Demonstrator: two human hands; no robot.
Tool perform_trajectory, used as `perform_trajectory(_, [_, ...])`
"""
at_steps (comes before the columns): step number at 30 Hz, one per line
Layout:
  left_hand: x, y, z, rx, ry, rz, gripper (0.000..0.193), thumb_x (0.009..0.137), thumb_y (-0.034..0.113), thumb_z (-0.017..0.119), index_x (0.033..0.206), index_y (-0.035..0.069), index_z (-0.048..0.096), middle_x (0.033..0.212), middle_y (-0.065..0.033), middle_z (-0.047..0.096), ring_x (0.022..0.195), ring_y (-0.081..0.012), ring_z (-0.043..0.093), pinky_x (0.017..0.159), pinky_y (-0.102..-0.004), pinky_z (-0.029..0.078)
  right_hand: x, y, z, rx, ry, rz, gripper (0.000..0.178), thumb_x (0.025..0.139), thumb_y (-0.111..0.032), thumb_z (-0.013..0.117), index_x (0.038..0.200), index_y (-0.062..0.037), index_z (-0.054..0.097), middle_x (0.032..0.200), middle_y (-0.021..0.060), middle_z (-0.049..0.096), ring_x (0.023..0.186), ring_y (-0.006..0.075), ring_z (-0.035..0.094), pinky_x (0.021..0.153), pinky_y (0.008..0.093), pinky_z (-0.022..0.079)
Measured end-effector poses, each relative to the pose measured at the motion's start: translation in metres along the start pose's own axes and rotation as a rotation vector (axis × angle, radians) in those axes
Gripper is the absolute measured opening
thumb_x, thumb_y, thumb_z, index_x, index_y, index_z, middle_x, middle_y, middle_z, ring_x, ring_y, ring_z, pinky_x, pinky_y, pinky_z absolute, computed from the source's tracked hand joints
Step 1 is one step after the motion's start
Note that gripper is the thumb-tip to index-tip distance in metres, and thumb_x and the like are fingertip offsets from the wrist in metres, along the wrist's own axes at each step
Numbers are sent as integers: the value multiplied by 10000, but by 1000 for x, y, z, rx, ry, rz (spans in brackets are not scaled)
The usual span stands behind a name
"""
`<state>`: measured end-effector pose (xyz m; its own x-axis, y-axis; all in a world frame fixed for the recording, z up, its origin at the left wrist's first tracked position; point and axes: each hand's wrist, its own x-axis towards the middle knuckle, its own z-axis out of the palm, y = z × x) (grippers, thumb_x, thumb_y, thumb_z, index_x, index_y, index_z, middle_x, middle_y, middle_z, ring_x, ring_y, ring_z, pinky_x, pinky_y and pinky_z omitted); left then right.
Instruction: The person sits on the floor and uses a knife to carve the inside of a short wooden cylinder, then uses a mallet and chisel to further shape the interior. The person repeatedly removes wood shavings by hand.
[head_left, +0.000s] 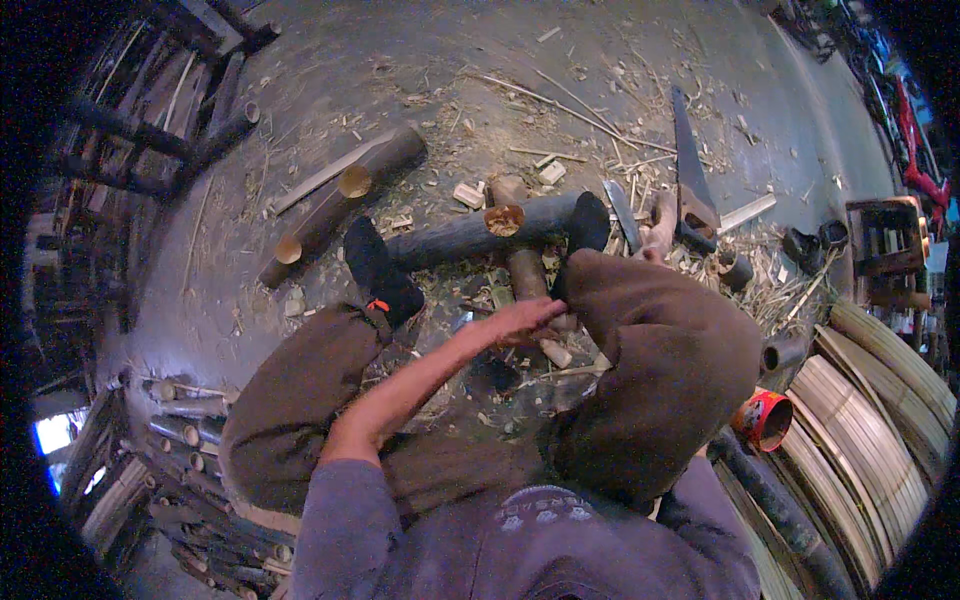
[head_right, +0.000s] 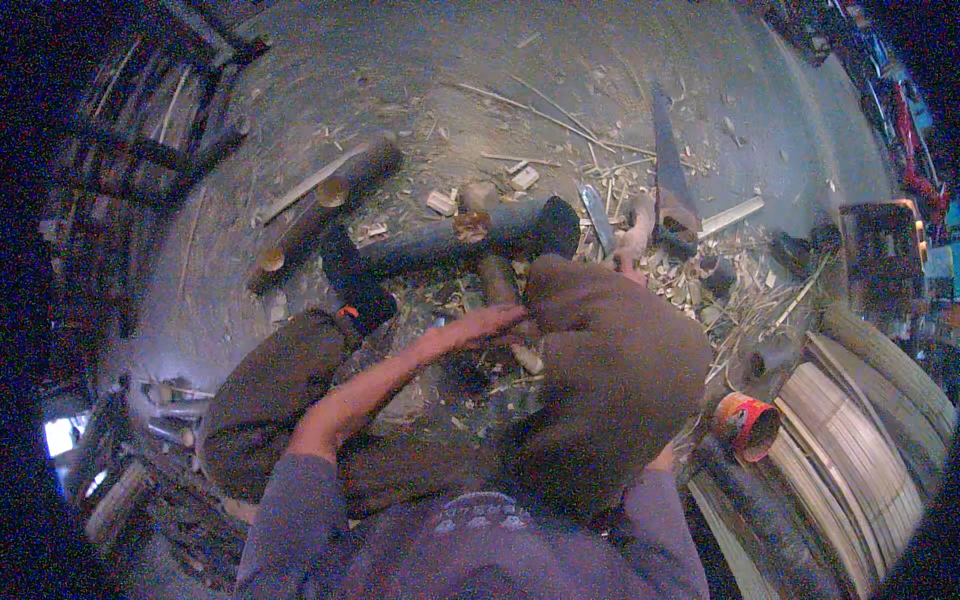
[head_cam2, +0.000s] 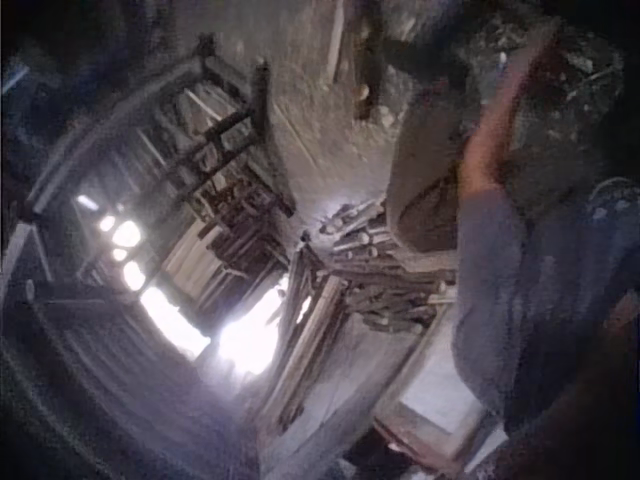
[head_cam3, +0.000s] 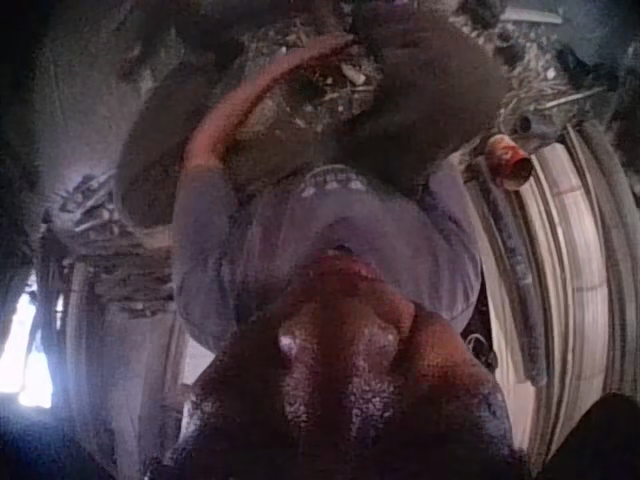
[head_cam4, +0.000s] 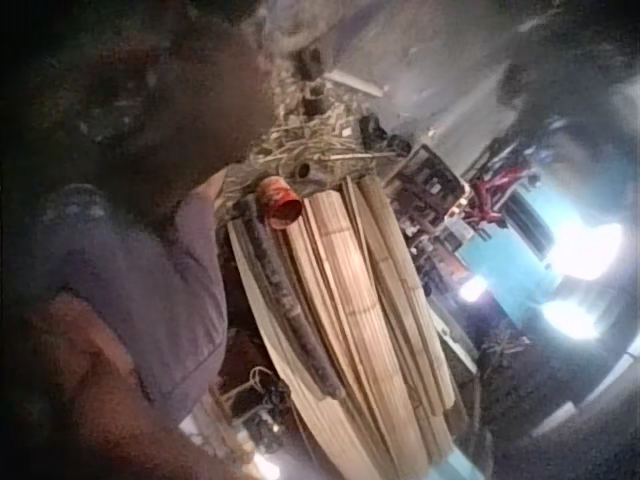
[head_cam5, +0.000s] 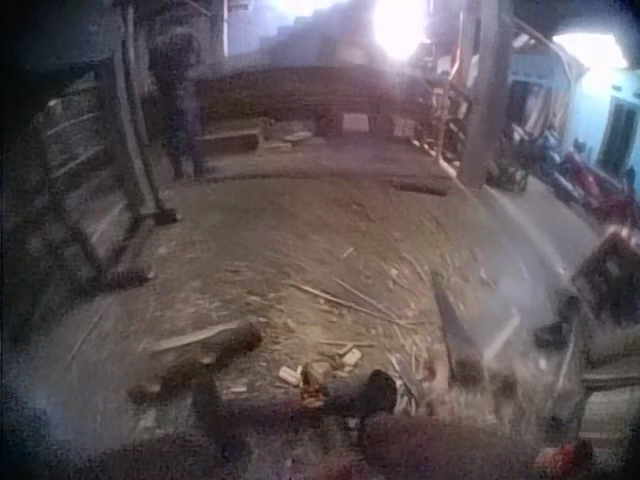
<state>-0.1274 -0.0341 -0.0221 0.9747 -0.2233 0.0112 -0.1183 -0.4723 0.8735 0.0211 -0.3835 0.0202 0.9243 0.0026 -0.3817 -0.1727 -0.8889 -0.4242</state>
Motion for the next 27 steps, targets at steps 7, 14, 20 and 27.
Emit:
perform_trajectory(7, [6, -34, -112, -343, 299, -192, 335, 896, 270, 586, 1144, 82, 463, 1057, -162, 575, 919, -255, 611, 772, -381, 504, 55, -67, -59, 645, -16, -33, 416, 914, -351, 506, 1169, -23, 512, 954, 115, 590, 740, 197, 577, 658, 302, 515])
perform_trajectory(14, [-12, -13, -213, -1418, 1043, -118, 387, 958, 238, 471, 1215, 87, 224, 1024, -227, 503, 845, -403, 608, 649, -550, 561, -13, -147, -214, 1348, -267, -470, 418, 904, -364, 521, 1165, -38, 501, 969, 107, 582, 752, 192, 569, 658, 304, 511])
perform_trajectory(20, [-10, -27, -221, -1372, 1178, -175, 388, 944, 238, 502, 1215, 134, 245, 993, -209, 501, 790, -407, 616, 640, -566, 560, -94, -180, -245, 1452, -354, -706, 406, 899, -408, 526, 1064, -43, 455, 901, 33, 495, 699, 113, 485, 551, 254, 451])
perform_trajectory(27, [16, 11, -220, -1123, 1384, -259, 416, 884, 353, 601, 1152, 126, 378, 897, -95, 540, 802, -261, 611, 663, -418, 517, -135, -189, -190, 1451, -163, -594, 396, 907, -426, 507, 1020, -51, 448, 882, 42, 485, 720, 143, 494, 648, 278, 445])
